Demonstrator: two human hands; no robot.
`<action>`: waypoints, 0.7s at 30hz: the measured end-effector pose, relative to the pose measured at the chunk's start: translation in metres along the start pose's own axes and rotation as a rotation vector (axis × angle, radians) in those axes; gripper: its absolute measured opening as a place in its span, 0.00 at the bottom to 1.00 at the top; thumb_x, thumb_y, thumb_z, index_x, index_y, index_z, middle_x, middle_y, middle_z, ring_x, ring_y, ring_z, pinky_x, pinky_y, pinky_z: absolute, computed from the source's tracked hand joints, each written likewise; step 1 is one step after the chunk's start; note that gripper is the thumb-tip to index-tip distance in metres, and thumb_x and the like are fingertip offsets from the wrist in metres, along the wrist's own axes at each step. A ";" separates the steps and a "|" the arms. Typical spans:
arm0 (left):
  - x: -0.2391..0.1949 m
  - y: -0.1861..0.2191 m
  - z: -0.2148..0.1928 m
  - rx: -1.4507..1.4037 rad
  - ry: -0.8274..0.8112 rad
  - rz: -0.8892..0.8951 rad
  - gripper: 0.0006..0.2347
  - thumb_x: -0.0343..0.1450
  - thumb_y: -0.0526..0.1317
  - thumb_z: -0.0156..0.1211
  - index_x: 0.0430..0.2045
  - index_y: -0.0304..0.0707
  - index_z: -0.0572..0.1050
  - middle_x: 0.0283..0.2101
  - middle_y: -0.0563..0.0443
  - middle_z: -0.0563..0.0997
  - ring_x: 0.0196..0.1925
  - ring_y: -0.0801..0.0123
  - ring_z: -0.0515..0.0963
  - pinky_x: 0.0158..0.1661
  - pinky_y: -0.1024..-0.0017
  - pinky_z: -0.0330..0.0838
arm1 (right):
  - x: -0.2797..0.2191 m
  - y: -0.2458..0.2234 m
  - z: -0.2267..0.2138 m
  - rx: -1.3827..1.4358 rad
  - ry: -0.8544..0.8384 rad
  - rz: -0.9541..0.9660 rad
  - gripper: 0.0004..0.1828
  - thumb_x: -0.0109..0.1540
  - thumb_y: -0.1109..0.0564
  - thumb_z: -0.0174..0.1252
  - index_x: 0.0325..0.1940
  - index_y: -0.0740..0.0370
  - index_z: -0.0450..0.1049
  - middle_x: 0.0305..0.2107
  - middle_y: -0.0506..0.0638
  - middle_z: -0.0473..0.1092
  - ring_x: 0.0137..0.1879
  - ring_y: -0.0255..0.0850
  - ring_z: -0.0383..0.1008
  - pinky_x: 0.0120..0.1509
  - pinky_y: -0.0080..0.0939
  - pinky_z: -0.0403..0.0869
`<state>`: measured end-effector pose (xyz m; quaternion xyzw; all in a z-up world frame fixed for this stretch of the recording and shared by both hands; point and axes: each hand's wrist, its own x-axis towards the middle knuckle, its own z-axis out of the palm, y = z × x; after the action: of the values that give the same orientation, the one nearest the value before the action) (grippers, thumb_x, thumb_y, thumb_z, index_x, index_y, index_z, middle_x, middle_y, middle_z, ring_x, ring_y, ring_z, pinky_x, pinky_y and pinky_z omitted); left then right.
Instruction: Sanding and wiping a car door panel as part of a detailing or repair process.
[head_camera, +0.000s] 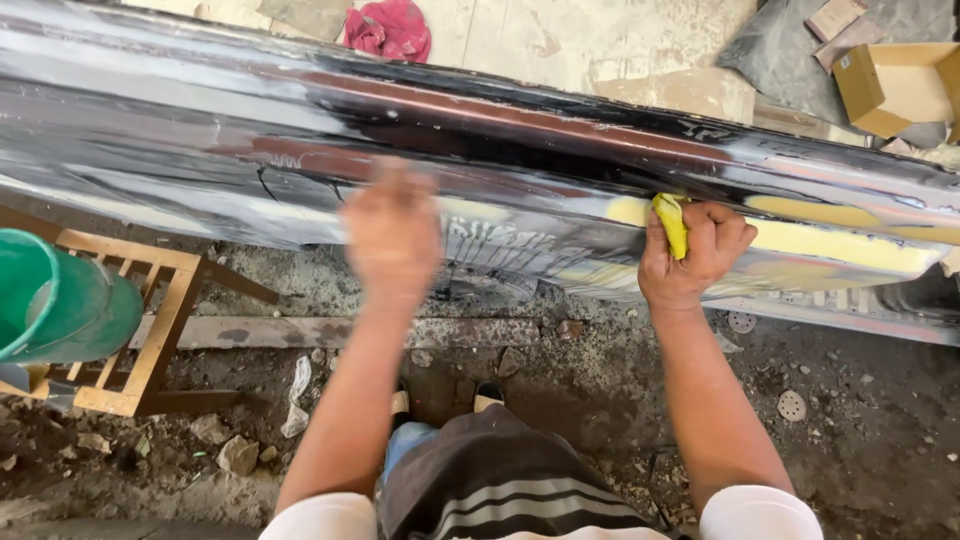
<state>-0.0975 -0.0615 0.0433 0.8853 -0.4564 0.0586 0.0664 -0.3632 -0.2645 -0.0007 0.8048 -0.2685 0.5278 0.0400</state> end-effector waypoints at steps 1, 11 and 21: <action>0.000 -0.011 0.015 0.002 0.002 0.002 0.09 0.77 0.37 0.51 0.50 0.42 0.71 0.55 0.42 0.72 0.49 0.58 0.75 0.50 0.53 0.70 | 0.000 0.002 0.000 -0.001 0.003 0.001 0.15 0.66 0.53 0.73 0.49 0.60 0.75 0.45 0.55 0.69 0.52 0.54 0.64 0.59 0.54 0.62; -0.015 0.079 0.050 -0.305 0.491 0.310 0.20 0.72 0.31 0.55 0.61 0.38 0.67 0.60 0.38 0.74 0.57 0.50 0.74 0.52 0.57 0.73 | 0.001 0.002 0.002 0.003 0.003 -0.021 0.16 0.66 0.53 0.74 0.50 0.60 0.75 0.44 0.55 0.71 0.52 0.54 0.66 0.59 0.55 0.61; -0.002 0.043 0.012 -0.177 0.351 -0.019 0.10 0.71 0.35 0.51 0.45 0.40 0.72 0.48 0.44 0.78 0.47 0.58 0.77 0.47 0.60 0.75 | -0.001 -0.001 0.004 0.017 0.035 0.006 0.15 0.65 0.55 0.74 0.50 0.60 0.75 0.44 0.56 0.69 0.53 0.54 0.65 0.59 0.56 0.60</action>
<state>-0.1329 -0.0867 0.0341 0.8564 -0.4330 0.1714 0.2230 -0.3603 -0.2646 -0.0033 0.7949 -0.2655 0.5443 0.0361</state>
